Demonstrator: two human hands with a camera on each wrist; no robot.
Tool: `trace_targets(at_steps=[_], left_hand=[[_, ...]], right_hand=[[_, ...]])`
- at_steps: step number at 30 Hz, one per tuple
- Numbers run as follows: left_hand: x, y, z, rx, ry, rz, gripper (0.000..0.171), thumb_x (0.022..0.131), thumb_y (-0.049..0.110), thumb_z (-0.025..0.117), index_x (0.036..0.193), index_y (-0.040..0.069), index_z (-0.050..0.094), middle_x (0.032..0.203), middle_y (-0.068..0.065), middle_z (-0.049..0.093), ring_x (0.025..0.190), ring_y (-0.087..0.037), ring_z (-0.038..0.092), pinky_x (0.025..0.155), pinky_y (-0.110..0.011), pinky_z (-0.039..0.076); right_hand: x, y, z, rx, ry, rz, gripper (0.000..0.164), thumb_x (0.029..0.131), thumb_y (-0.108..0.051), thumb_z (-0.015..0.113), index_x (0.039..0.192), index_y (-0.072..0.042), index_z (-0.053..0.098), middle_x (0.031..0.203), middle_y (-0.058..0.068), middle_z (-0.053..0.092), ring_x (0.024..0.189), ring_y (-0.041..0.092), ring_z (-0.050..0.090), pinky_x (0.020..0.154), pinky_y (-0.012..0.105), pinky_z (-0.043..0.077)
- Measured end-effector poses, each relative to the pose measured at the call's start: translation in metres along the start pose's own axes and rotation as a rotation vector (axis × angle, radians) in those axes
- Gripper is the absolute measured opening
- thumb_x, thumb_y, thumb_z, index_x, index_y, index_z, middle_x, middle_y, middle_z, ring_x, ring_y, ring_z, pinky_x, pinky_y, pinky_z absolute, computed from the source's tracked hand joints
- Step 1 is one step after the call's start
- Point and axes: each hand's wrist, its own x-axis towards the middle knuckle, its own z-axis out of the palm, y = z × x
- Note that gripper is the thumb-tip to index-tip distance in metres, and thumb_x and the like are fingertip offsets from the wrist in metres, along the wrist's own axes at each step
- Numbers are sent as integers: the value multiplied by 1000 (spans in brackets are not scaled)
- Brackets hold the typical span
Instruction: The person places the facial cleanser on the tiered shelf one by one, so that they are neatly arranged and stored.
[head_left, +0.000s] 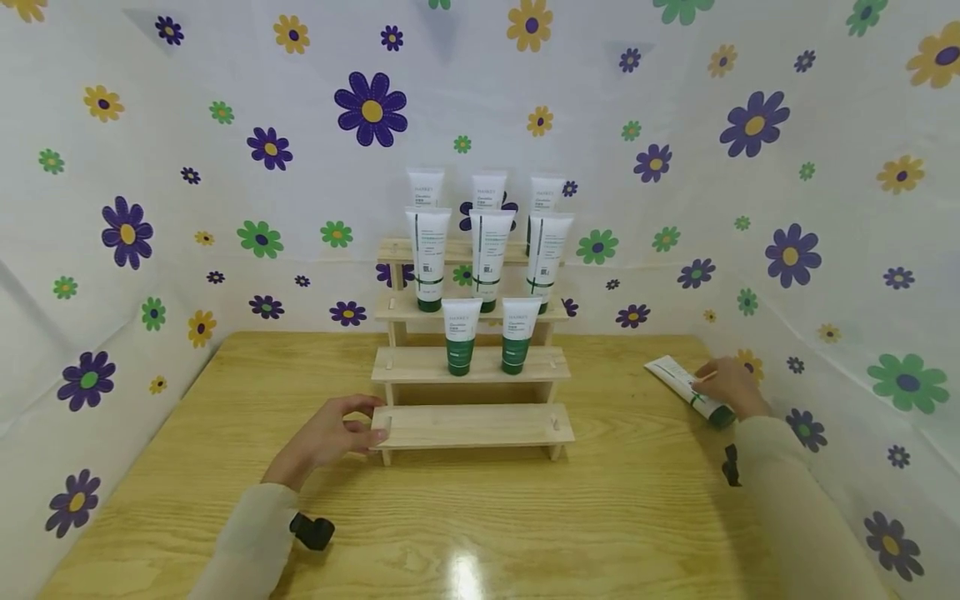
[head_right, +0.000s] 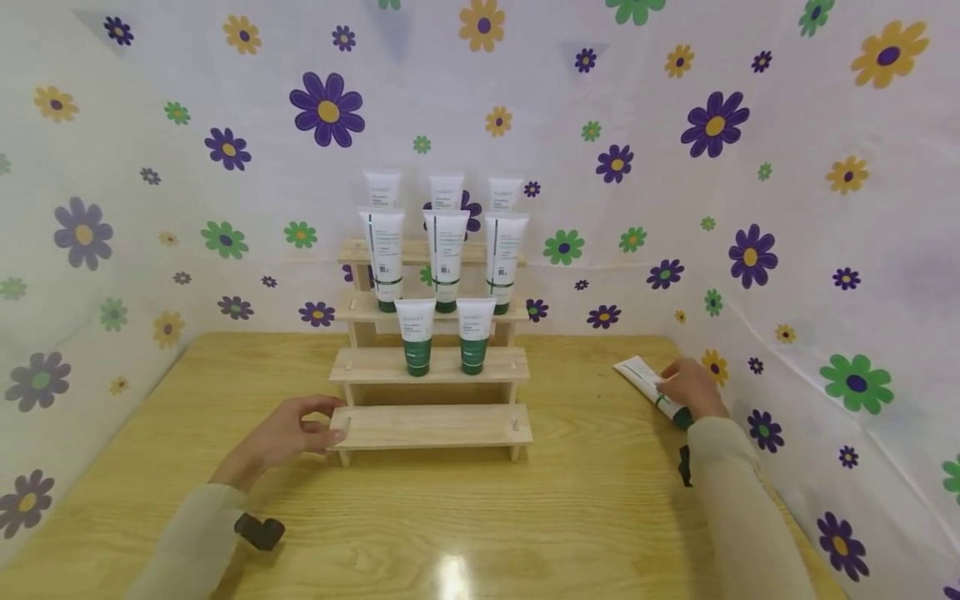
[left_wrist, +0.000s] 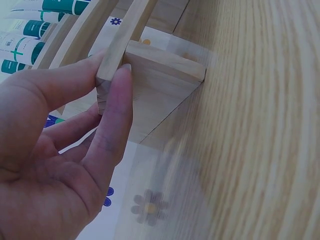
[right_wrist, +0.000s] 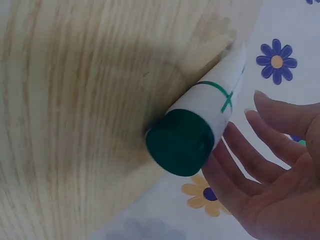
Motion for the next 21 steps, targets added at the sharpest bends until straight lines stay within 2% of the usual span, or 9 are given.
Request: trace_targets(at_steps=[7,16,21], left_hand=[[0,-1,1,-10,-5,3,63,94,18,78,144,-5,49,129,-24,55,94,-20,72,81,-39,65],[0,-1,0,-13,-5,8,63,94,16,78,144,-6,48,127,-25,55,93,-20,72,79,-38,65],[1,-1,0,0,-1,13,62,94,17,77,144,-6,49,127,-25,55,92,-20,72,79,-36,65]], right_hand=[[-1,11,6,12,-28,91,50,93,-13,71,130,16,56,131,40,58,119,57,56,99,62,51],[-5,5,5,39,-104,140,63,90,-23,78,134,14,53,140,43,46,116,50,53,102,63,47],[-5,2,8,41,-116,145,70,86,-28,81,135,14,54,136,40,52,106,43,57,92,58,52]])
